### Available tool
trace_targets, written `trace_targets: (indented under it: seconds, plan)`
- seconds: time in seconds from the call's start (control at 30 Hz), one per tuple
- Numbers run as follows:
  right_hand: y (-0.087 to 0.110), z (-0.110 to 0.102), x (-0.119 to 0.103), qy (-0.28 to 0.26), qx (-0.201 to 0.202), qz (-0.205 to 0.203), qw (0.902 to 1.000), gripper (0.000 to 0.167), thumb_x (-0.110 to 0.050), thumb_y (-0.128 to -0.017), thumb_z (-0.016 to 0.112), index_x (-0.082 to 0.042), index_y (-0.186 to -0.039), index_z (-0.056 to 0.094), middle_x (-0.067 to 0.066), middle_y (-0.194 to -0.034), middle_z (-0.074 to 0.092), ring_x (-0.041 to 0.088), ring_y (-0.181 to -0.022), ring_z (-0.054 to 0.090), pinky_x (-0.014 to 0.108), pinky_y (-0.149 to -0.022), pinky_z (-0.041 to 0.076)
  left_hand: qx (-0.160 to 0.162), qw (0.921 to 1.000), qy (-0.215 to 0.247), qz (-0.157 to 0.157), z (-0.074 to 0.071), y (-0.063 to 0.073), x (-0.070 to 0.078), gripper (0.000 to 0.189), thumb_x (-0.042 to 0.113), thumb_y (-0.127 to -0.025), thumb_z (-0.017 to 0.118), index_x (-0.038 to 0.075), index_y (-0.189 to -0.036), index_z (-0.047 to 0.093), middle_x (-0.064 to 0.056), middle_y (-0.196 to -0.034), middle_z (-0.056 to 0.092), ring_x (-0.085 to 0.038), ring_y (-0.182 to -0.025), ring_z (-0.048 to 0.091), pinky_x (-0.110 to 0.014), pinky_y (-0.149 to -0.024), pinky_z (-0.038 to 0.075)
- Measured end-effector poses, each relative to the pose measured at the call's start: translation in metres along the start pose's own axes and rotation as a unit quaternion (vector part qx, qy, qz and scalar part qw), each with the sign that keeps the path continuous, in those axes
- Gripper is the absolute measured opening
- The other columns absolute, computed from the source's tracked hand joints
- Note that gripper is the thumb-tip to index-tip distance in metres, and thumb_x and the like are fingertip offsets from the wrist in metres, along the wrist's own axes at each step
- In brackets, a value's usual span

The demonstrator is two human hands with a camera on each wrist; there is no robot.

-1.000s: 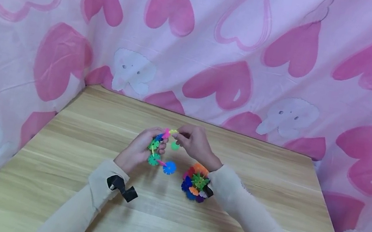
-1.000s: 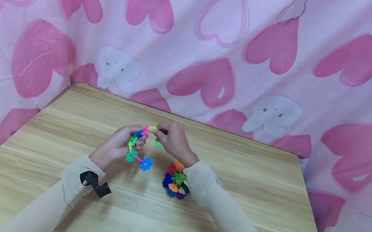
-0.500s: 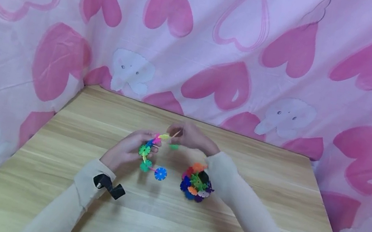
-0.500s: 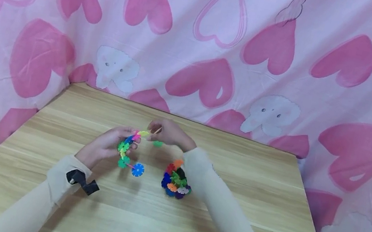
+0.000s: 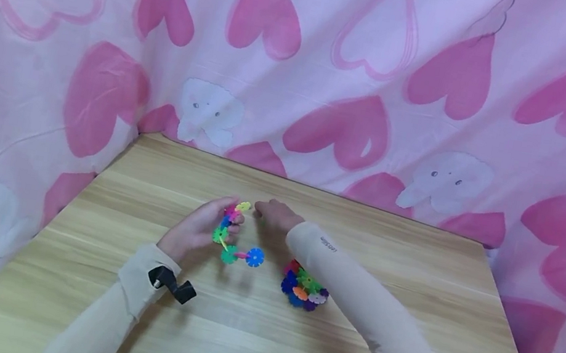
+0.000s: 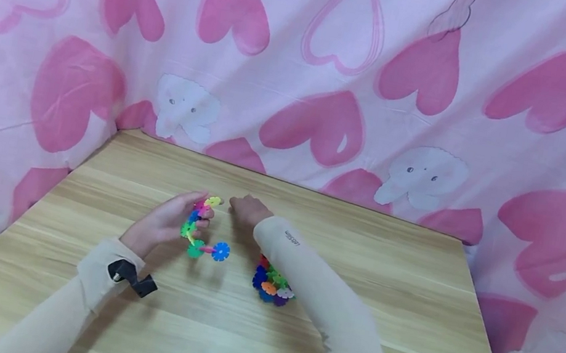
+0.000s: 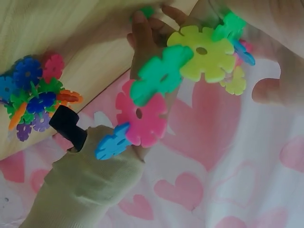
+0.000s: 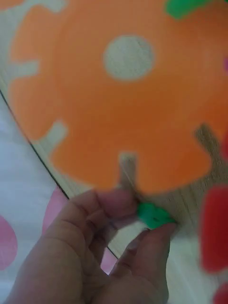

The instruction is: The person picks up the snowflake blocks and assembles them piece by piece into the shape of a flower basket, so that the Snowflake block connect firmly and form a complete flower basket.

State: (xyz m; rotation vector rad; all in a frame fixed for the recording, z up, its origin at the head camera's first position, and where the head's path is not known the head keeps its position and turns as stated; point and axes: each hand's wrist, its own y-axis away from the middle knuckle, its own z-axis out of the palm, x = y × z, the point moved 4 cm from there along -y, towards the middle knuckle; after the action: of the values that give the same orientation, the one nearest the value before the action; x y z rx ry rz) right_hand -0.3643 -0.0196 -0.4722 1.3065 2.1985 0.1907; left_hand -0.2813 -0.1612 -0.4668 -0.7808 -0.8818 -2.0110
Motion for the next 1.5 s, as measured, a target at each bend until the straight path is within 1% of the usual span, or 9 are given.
trace_targets:
  seconds: [0.13,0.27,0.4,0.5,0.6,0.83,1.0,1.37,1.5]
  plan:
    - [-0.006,-0.001,0.004,0.051,-0.003,-0.018,0.9986,0.021,-0.012,-0.102,0.051,-0.016,-0.121,0.059,0.005,-0.117,0.062,0.022,-0.103,0.056,0.043,-0.098,0.051,0.021,0.9992,-0.031,0.011,0.005,-0.004,-0.001,0.033,0.044,-0.107,0.036,0.012,-0.112,0.045,0.006,-0.068,0.046,-0.010,-0.058,0.042,-0.021,-0.054,0.038]
    - [-0.003,-0.012,0.002,0.066,0.020,-0.063,0.9956,0.013,-0.008,-0.097,0.058,-0.007,-0.102,0.069,0.007,-0.101,0.067,0.019,-0.089,0.057,0.033,-0.084,0.053,0.040,0.9984,-0.039,0.012,0.005,-0.007,-0.004,0.037,0.041,-0.108,0.036,0.008,-0.120,0.049,0.006,-0.064,0.045,-0.010,-0.055,0.041,-0.023,-0.053,0.038]
    - [0.011,-0.038,-0.006,-0.088,0.073,-0.090,0.9893,0.014,-0.009,-0.097,0.060,-0.002,-0.088,0.068,0.010,-0.087,0.067,0.015,-0.072,0.057,0.025,-0.064,0.051,0.050,0.9980,-0.036,0.015,0.002,-0.007,-0.005,0.037,0.039,-0.108,0.036,0.006,-0.118,0.050,0.007,-0.062,0.044,-0.010,-0.054,0.040,-0.023,-0.053,0.038]
    - [0.024,-0.051,-0.011,-0.249,0.083,-0.081,0.9616,0.015,-0.011,-0.099,0.060,-0.001,-0.090,0.066,0.012,-0.084,0.066,0.015,-0.068,0.059,0.025,-0.061,0.053,0.051,0.9978,-0.038,0.019,0.001,-0.008,-0.004,0.037,0.039,-0.108,0.036,0.007,-0.116,0.051,0.007,-0.062,0.045,-0.009,-0.054,0.040,-0.022,-0.053,0.039]
    - [0.033,-0.051,-0.014,-0.322,0.068,-0.064,0.9423,0.016,-0.013,-0.100,0.060,-0.001,-0.090,0.064,0.010,-0.084,0.065,0.015,-0.070,0.062,0.027,-0.066,0.058,0.047,0.9980,-0.037,0.020,0.002,-0.008,-0.004,0.037,0.039,-0.108,0.035,0.006,-0.115,0.050,0.007,-0.062,0.044,-0.009,-0.053,0.040,-0.022,-0.053,0.039]
    - [0.041,-0.037,-0.012,-0.339,0.068,-0.038,0.9377,0.020,-0.012,-0.099,0.060,-0.003,-0.082,0.061,0.005,-0.076,0.063,0.014,-0.066,0.061,0.022,-0.061,0.053,0.044,0.9976,-0.041,0.035,0.002,-0.007,-0.005,0.034,0.037,-0.109,0.034,0.007,-0.112,0.050,0.008,-0.062,0.043,-0.008,-0.053,0.039,-0.022,-0.052,0.039]
    - [0.044,-0.026,-0.014,-0.374,0.061,-0.042,0.9243,0.026,-0.011,-0.100,0.059,-0.005,-0.075,0.059,0.005,-0.072,0.061,0.014,-0.062,0.058,0.021,-0.059,0.051,0.050,0.9972,-0.037,0.042,0.002,-0.008,-0.004,0.034,0.038,-0.108,0.036,0.006,-0.113,0.048,0.007,-0.061,0.043,-0.008,-0.053,0.039,-0.023,-0.053,0.038]
    - [0.046,-0.026,-0.015,-0.405,0.141,-0.037,0.9025,0.025,-0.011,-0.099,0.057,-0.002,-0.076,0.060,0.003,-0.069,0.060,0.012,-0.059,0.056,0.020,-0.058,0.049,0.064,0.9960,-0.039,0.048,0.007,-0.010,-0.001,0.034,0.038,-0.108,0.038,0.006,-0.113,0.047,0.007,-0.065,0.040,-0.008,-0.055,0.037,-0.022,-0.053,0.037]
    - [0.046,-0.027,-0.014,-0.429,0.172,-0.019,0.8867,0.028,-0.014,-0.099,0.058,-0.006,-0.073,0.056,0.002,-0.069,0.058,0.011,-0.060,0.053,0.020,-0.057,0.048,0.064,0.9961,-0.041,0.046,0.008,-0.010,-0.001,0.033,0.038,-0.108,0.037,0.007,-0.113,0.048,0.007,-0.066,0.039,-0.008,-0.055,0.036,-0.022,-0.052,0.038]
